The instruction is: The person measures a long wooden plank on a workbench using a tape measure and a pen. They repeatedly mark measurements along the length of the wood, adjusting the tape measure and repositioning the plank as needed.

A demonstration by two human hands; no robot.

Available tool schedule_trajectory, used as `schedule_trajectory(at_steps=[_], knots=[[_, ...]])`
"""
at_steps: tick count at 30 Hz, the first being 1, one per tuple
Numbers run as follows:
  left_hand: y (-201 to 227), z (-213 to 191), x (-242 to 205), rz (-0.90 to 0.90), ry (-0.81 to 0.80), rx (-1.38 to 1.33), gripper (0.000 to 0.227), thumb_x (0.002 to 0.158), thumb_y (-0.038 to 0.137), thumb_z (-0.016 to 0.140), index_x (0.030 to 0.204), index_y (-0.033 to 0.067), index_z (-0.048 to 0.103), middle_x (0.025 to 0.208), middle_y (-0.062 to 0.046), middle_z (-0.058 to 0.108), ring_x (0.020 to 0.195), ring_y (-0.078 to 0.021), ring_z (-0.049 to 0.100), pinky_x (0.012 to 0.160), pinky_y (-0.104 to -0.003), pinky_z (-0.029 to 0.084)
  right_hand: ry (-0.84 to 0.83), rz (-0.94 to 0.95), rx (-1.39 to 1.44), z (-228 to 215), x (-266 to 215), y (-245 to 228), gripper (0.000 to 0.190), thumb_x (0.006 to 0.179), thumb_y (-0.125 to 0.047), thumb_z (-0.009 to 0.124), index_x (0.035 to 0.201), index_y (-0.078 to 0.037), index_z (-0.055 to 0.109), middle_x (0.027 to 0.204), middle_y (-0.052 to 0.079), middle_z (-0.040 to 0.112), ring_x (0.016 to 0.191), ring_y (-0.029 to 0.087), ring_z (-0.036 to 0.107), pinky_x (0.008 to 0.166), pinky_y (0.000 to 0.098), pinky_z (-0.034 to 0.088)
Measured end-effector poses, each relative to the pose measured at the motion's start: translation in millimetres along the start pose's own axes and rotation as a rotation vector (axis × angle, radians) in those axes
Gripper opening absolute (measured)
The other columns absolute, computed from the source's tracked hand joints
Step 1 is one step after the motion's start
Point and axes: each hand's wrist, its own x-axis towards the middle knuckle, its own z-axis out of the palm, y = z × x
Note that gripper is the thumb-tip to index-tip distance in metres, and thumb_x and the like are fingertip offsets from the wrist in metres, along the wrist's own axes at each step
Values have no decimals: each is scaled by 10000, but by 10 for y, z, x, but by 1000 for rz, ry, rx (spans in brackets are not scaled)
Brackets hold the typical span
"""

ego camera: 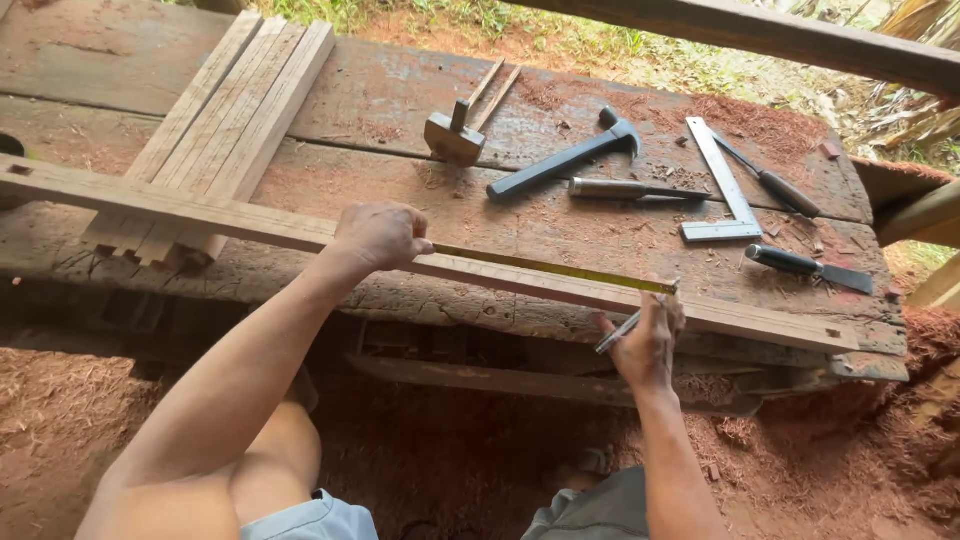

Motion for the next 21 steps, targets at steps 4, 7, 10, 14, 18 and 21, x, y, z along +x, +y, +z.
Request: schedule_trajectory(at_steps=[4, 7, 10, 14, 18, 21], knots=[[22, 14, -16, 17, -5, 39, 288, 904, 564, 682, 981, 298, 764, 956, 38, 750, 952, -178, 687, 820, -390, 501, 130, -3, -68, -89, -336, 4, 682, 933, -525, 702, 1300, 24, 530, 1306, 260, 636, 1367, 413, 524, 1260, 546, 287], [99, 0, -14, 24, -5, 56, 299, 916, 569, 668, 1008, 301, 761, 945, 34, 750, 913, -170, 693, 794, -373, 519, 248, 40, -21, -156, -506, -94, 528, 1023, -401, 685, 1296, 26, 536, 1383, 270, 635, 1407, 421, 518, 1263, 520, 331], [213, 1, 19, 45, -12, 74, 316, 930, 570, 655, 1016, 286, 764, 939, 29, 753, 878, -160, 700, 769, -356, 534, 301, 79, 21, -245, -681, -318, 436, 1038, -312, 684, 1275, 24, 541, 1359, 254, 644, 1370, 405, 539, 1232, 501, 375], [328, 39, 67, 105, 28, 102, 302, 909, 541, 682, 992, 267, 778, 941, 23, 751, 873, -160, 691, 752, -359, 532, 245, 32, 138, -419, -974, -799, 374, 986, -184, 709, 1267, 3, 547, 1296, 231, 645, 1287, 376, 587, 1191, 462, 437], [415, 71, 93, 123, 21, 139, 302, 902, 529, 696, 991, 252, 775, 937, 19, 751, 864, -159, 697, 755, -355, 534, 45, 43, 262, -277, -1848, -1213, 455, 877, -198, 758, 1258, -27, 576, 1260, 200, 674, 1245, 373, 612, 1132, 488, 424], [442, 79, 83, 116, -17, 176, 314, 918, 527, 690, 1001, 234, 769, 927, 15, 757, 841, -151, 711, 747, -335, 547, -228, 266, 562, -14, -2584, -1331, 499, 872, -271, 784, 1292, -82, 593, 1307, 234, 638, 1291, 377, 604, 1048, 478, 488]])
